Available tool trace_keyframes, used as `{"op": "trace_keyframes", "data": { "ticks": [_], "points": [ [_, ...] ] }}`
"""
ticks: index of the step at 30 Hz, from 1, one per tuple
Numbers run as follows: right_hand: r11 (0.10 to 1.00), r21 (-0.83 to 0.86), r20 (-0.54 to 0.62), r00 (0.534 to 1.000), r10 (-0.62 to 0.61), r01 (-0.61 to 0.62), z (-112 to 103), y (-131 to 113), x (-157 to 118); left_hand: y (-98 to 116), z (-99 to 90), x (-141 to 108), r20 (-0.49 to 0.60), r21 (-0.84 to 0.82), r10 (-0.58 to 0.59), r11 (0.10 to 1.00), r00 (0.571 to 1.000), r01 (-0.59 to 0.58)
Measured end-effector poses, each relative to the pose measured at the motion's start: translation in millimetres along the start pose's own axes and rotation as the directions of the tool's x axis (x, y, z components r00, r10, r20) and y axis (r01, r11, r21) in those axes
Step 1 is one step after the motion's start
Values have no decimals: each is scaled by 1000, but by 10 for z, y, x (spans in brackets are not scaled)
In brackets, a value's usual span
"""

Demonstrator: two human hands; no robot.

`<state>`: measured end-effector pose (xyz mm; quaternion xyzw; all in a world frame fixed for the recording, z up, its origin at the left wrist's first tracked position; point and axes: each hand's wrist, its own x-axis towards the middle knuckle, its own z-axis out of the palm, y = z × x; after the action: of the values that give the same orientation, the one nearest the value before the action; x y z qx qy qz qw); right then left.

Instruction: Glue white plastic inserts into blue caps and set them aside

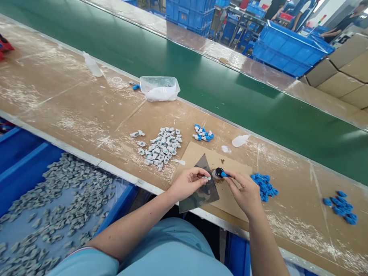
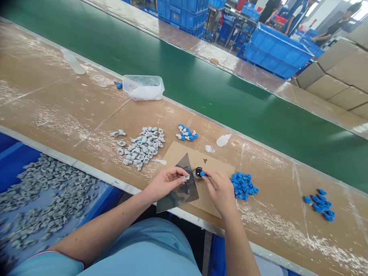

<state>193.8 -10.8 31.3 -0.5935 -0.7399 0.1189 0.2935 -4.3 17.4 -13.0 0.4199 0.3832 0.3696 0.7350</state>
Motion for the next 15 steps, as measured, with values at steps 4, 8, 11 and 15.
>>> {"op": "trace_keyframes", "data": {
  "ticks": [4, 8, 11, 15],
  "points": [
    [1000, -3, 6, 1000, -15, 15, -13, -11, 18, 5, -2, -7, -9, 2, -4, 1000, 1000, 4],
    [999, 32, -5, 1000, 26, -26, -17, -13, 17, 35, -2, -18, -26, 13, 5, 1000, 1000, -5],
    [985, 109, -35, 990, 137, -133, 5, 1, 0, 54, -2, -20, -31, 41, 33, 999, 999, -31],
    [892, 308, -31, 934, 357, -331, 67, 34, -19, 64, 21, -22, -35, 49, 24, 999, 999, -22]
  ]
}}
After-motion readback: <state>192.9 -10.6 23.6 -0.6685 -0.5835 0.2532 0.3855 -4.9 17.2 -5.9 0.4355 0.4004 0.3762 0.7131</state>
